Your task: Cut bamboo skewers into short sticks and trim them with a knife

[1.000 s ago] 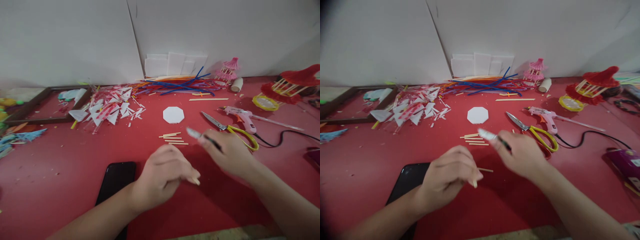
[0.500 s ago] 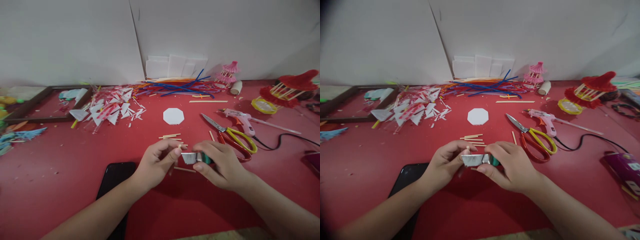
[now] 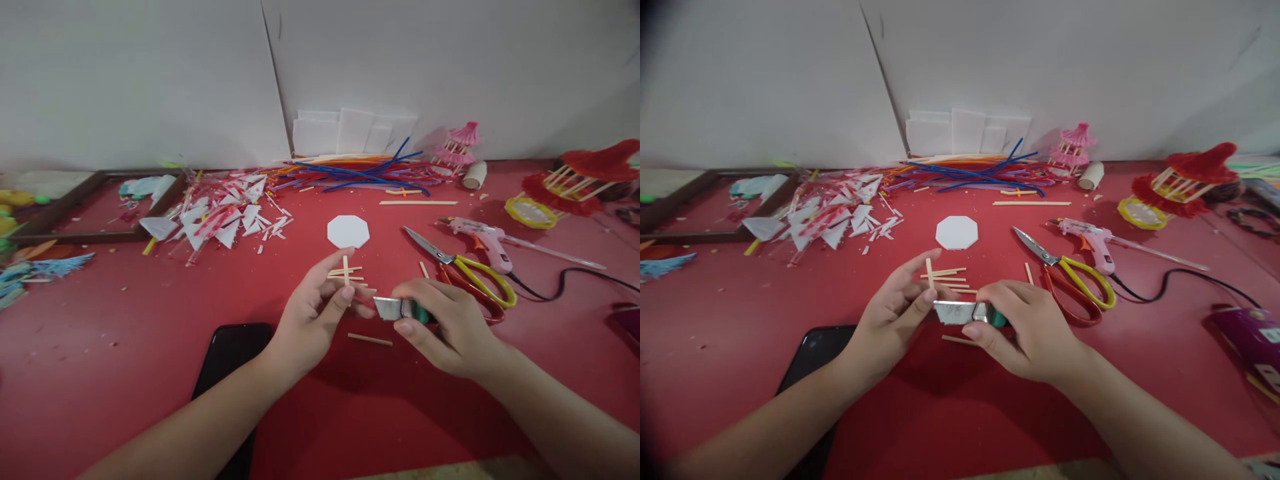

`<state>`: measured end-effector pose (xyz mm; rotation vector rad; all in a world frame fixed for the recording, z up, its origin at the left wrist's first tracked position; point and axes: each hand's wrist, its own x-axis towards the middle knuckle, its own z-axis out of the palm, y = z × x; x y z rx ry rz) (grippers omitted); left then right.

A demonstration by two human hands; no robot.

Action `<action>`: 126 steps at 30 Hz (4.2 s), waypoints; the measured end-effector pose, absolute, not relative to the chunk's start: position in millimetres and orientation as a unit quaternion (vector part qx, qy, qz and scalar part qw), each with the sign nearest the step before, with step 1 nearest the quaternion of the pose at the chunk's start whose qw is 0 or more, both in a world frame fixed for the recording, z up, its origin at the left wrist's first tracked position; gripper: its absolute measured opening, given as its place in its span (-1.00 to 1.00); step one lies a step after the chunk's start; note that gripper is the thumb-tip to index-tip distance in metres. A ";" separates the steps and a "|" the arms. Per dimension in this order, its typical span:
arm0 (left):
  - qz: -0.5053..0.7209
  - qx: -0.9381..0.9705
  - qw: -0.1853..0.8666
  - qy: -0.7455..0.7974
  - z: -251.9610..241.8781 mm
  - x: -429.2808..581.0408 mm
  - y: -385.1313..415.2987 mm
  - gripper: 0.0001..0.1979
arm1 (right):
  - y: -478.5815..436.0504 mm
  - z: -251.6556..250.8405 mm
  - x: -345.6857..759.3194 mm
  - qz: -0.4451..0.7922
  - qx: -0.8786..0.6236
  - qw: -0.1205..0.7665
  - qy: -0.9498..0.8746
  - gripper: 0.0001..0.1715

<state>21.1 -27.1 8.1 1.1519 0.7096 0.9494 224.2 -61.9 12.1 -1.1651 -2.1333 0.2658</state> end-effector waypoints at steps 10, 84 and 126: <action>0.376 0.672 0.530 0.355 -0.9 17.3 -32.9 -0.80 | -61.0 6.5 222.2 0.123 -0.459 0.299 -0.827 -0.73; 0.351 0.750 0.460 0.320 14.2 14.5 -31.6 -0.83 | -69.3 14.2 218.6 0.145 -0.428 0.251 -0.856 -0.64; 0.406 0.737 0.460 0.283 5.2 19.0 -31.4 -0.61 | -71.0 9.2 213.3 0.152 -0.465 0.245 -0.837 -0.68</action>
